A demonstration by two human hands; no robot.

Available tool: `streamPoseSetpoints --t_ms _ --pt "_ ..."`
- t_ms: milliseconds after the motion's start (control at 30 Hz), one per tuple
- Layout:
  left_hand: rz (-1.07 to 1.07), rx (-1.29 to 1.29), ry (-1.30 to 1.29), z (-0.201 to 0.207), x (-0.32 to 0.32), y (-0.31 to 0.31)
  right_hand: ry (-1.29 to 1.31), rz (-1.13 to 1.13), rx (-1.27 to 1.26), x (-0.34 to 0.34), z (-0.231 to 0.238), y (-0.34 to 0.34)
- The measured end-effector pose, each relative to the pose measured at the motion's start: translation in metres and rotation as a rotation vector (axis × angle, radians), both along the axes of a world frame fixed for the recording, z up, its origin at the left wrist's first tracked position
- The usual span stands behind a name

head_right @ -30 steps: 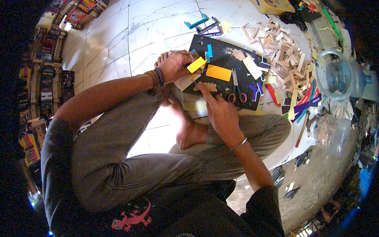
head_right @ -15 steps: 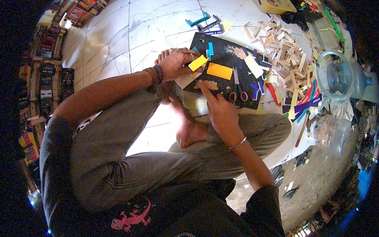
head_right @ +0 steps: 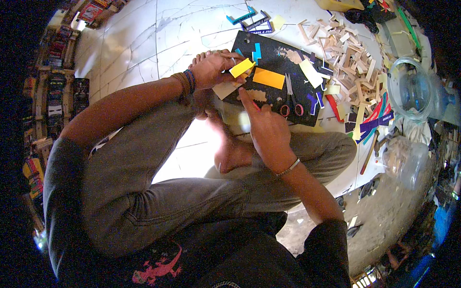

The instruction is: The person sits on the floor and uses scissors to cut a yellow paper strip with black text into smaller pieces. They repeatedly trim the edges and fold the paper while cutting, then place the cut pieces onto a black board.

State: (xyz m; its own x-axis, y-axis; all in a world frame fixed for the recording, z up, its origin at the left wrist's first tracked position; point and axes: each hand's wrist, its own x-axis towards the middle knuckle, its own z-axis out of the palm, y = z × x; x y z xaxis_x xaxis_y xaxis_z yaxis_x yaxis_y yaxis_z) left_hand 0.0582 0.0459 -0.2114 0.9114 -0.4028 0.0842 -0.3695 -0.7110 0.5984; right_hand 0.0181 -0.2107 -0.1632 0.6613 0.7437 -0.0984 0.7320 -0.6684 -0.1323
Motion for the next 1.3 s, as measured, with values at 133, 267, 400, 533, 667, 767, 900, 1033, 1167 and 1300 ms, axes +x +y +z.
streamPoseSetpoints --t_ms 133,267,400,533,667,767,900,1033,1167,1300 --pt "0.045 0.018 -0.057 -0.004 -0.002 -0.003 0.023 -0.032 -0.055 0.002 0.003 0.004" --pt "0.051 0.017 -0.065 -0.005 -0.002 -0.003 0.033 -0.022 -0.050 0.003 0.002 0.003" --pt "-0.004 -0.024 -0.095 -0.004 -0.001 -0.001 0.020 0.022 -0.030 0.003 0.000 0.001" --pt "0.036 -0.033 -0.063 -0.004 -0.002 -0.003 0.017 0.013 -0.003 0.000 -0.004 -0.002" --pt "0.040 -0.023 -0.051 -0.005 -0.003 -0.002 0.009 -0.001 0.037 -0.002 -0.011 -0.004" --pt "0.043 -0.005 -0.040 -0.005 -0.003 -0.002 0.014 -0.024 0.040 -0.004 -0.015 -0.004" --pt "0.017 0.015 0.018 -0.001 -0.003 -0.001 -0.003 -0.060 0.028 -0.008 -0.018 -0.004" --pt "0.033 0.003 0.026 0.000 -0.003 -0.003 0.038 -0.098 -0.019 -0.011 -0.020 -0.004" --pt "0.008 -0.026 0.011 0.000 0.000 -0.003 0.059 -0.112 0.020 -0.011 -0.023 -0.005" --pt "0.016 -0.021 0.050 0.004 0.000 -0.004 0.081 -0.132 -0.023 -0.014 -0.024 -0.006"
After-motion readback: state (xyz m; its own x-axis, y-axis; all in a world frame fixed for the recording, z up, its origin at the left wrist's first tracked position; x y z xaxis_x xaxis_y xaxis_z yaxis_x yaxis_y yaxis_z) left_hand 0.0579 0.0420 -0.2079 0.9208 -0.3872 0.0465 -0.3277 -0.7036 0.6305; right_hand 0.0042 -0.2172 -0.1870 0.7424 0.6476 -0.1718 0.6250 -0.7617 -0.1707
